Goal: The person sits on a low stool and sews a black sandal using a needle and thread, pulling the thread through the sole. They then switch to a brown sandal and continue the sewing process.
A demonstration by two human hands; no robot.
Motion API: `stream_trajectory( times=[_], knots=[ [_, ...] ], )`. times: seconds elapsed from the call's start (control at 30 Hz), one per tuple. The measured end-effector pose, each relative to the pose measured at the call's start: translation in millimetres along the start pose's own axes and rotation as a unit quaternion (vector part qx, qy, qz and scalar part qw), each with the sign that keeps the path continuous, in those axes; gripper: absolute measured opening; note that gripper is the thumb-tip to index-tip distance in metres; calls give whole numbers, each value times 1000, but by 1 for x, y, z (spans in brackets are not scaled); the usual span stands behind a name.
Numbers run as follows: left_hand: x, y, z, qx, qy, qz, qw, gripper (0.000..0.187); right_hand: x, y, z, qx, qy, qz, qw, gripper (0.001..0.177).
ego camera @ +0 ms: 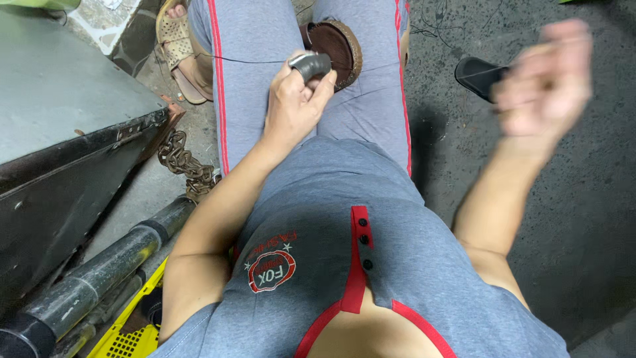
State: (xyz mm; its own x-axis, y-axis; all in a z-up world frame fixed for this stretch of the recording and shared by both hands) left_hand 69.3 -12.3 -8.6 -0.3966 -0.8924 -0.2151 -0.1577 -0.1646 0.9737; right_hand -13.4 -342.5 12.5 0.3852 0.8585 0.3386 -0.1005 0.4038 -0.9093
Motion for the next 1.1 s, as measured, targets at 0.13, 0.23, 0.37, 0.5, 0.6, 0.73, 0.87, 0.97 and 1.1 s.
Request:
stream_trajectory(
  times=[0.13,0.23,0.37,0.5,0.6,0.73,0.87,0.97,1.1],
  knots=[
    [8,9,-4,139,-14,-91,986,22,-240,-8,-39,-97,74,-233,965,34],
    [30,-13,-2,110,-80,-280,950,34,-75,-29,-7,-214,245,7,946,26],
    [46,-18,2,150,-113,-450,873,9,124,16,15,-225,-113,422,871,31],
    [46,-45,-12,60,-204,-235,949,30,160,63,16,-257,-225,581,739,17],
    [27,-18,-29,-5,-239,82,968,18,150,73,0,-160,-236,522,804,7],
    [8,-15,-50,-26,-124,415,901,26,128,99,-13,42,-209,407,888,11],
    [26,-52,-92,-90,-45,603,791,21,136,108,-17,94,-221,360,902,15],
    [48,-78,-117,-135,-11,613,779,15,139,112,-17,95,-216,359,903,15],
    [48,-107,-131,-158,68,622,764,25,149,107,-15,73,-208,372,902,14]
  ],
)
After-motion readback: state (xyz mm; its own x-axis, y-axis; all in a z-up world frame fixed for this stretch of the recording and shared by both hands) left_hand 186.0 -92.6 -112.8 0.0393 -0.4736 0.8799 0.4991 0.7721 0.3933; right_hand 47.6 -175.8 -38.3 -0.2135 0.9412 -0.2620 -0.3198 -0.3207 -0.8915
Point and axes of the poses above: each hand's wrist, its own z-axis away from the middle knuckle, its own x-axis out of the palm, y = z × x, the point moved 8 cm from there along -z, towards the middle knuckle, and after that the axes turned 5 degrees about -y, right-handed, at the moved point
